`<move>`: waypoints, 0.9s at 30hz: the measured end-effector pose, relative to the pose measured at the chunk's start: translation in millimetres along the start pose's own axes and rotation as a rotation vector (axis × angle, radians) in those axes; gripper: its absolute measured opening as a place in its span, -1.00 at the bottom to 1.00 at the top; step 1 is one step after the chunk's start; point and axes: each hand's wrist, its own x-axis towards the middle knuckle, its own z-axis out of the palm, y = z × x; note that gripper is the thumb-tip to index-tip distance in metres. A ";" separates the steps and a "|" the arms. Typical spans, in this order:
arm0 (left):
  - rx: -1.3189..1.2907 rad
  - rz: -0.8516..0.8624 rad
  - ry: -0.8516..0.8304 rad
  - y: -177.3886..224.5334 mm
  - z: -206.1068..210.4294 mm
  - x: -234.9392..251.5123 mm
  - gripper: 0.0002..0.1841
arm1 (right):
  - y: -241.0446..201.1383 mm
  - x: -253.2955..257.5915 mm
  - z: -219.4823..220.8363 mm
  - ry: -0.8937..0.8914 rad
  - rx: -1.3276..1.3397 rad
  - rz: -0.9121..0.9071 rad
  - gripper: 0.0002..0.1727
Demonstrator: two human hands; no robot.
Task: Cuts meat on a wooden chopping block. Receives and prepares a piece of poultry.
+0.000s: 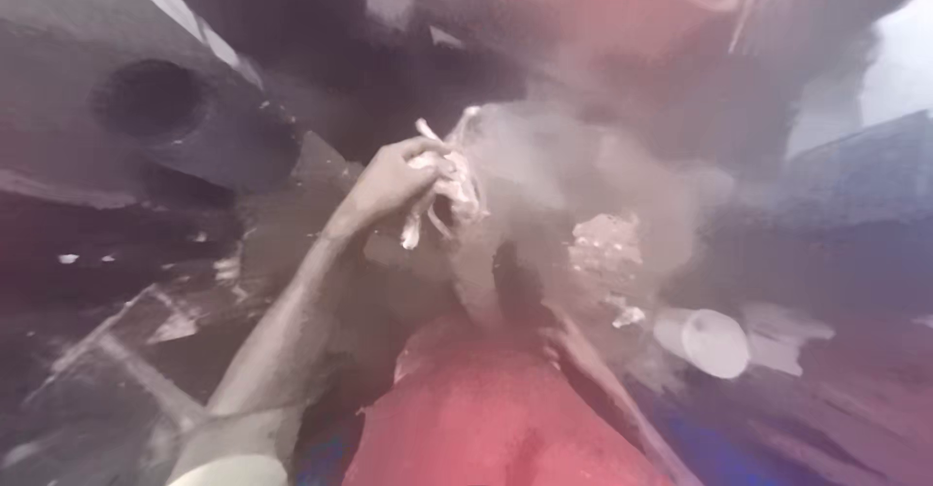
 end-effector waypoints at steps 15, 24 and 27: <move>-0.002 0.108 -0.381 -172.5 136.5 185.8 -0.63 | 30.5 -69.5 -36.8 0.516 -0.359 -0.320 -0.48; -0.134 -0.077 -0.350 -185.1 155.6 280.8 -0.56 | 1.8 -63.5 -19.5 0.332 -0.994 -0.138 -0.41; -0.028 -0.044 -0.348 -168.9 157.0 291.4 -0.55 | -1.1 -42.4 -2.3 0.314 -1.078 -0.141 -0.39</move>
